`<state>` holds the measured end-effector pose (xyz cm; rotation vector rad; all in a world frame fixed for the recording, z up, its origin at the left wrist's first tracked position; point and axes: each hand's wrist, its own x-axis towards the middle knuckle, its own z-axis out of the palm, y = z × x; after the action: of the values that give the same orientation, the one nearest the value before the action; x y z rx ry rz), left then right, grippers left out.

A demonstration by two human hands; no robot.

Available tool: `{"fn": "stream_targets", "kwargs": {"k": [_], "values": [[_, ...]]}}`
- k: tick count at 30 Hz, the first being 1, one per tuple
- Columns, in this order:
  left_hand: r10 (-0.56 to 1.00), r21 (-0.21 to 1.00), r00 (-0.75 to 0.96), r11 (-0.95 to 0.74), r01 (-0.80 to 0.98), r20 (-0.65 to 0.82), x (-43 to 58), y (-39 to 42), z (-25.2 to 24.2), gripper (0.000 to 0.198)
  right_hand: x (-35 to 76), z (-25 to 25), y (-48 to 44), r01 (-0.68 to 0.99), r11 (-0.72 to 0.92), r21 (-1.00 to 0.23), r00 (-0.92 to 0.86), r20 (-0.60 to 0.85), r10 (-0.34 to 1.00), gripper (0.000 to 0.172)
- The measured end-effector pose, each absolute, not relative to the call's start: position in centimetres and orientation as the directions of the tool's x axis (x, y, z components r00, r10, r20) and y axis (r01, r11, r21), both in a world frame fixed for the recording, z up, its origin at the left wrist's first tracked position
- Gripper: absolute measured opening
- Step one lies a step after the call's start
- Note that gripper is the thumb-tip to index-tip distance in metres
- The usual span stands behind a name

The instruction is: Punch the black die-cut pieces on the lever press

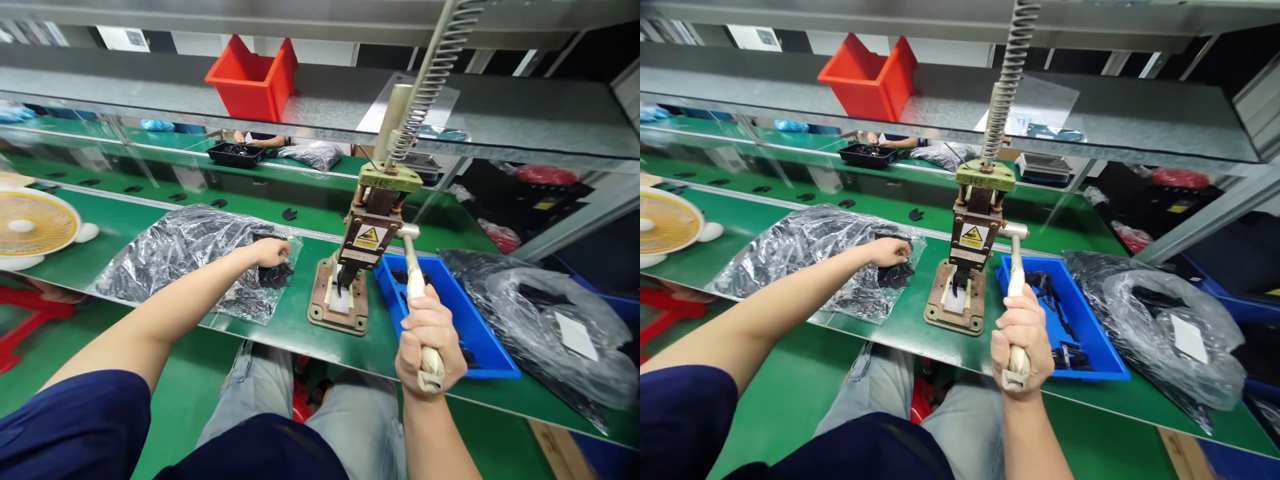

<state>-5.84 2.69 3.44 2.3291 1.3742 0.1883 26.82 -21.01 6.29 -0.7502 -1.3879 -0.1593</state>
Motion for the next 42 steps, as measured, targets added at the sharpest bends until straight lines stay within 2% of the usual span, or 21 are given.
{"fn": "stream_targets", "kwargs": {"k": [2,4,7,9,12,15,17,19,21,23,25,37,42], "values": [[0.823,0.239,0.555,-0.518,0.821,-0.124,-6.6,2.7,2.5,0.041,26.8,6.2,-21.0,0.519,0.761,-0.390,0.218,0.921,0.324,0.019],[0.776,0.111,0.610,-0.600,0.793,-0.161,-6.6,2.5,1.6,0.047,26.8,6.2,-21.0,0.522,0.759,-0.390,0.220,0.921,0.322,0.019],[0.712,0.007,0.681,-0.690,0.723,-0.174,-6.2,2.5,0.8,0.041,26.9,6.2,-21.0,0.528,0.754,-0.391,0.225,0.920,0.320,0.018],[0.678,-0.007,0.722,-0.730,0.684,-0.138,-6.1,2.7,0.7,0.033,26.9,6.2,-21.0,0.533,0.751,-0.391,0.222,0.920,0.322,0.017],[0.689,0.079,0.723,-0.719,0.691,-0.049,-6.0,2.9,1.2,0.024,26.9,6.3,-21.0,0.538,0.749,-0.386,0.215,0.923,0.320,0.016],[0.808,0.342,0.586,-0.566,0.751,0.050,-4.9,2.1,1.7,0.019,26.8,6.2,-21.0,0.539,0.748,-0.388,0.219,0.922,0.320,0.019],[0.881,0.604,0.473,-0.377,0.702,0.000,-3.4,0.8,1.5,0.014,26.8,6.2,-21.0,0.536,0.748,-0.392,0.229,0.920,0.318,0.020],[0.884,0.830,0.449,-0.149,0.538,-0.132,-1.5,-0.8,1.0,0.010,26.7,6.3,-21.1,0.528,0.749,-0.402,0.237,0.916,0.324,0.018],[0.842,0.940,0.495,0.041,0.339,-0.215,0.6,-2.3,0.3,0.016,26.7,6.3,-21.1,0.525,0.746,-0.409,0.235,0.912,0.335,0.018],[0.809,0.966,0.535,0.156,0.206,-0.245,2.3,-3.5,-0.3,0.021,26.7,6.4,-21.2,0.532,0.744,-0.405,0.227,0.914,0.335,0.018],[0.801,0.964,0.537,0.213,0.162,-0.267,3.6,-4.1,-0.7,0.023,26.6,6.4,-21.2,0.540,0.744,-0.393,0.222,0.920,0.324,0.017],[0.849,0.952,0.463,0.136,0.275,-0.255,5.4,-3.3,-1.9,0.043,26.3,6.5,-21.1,0.530,0.746,-0.404,0.243,0.915,0.322,0.016],[0.842,0.935,0.434,0.208,0.289,-0.321,5.6,-3.3,-1.7,0.043,26.2,6.7,-21.1,0.519,0.742,-0.425,0.257,0.905,0.339,0.017]]}}
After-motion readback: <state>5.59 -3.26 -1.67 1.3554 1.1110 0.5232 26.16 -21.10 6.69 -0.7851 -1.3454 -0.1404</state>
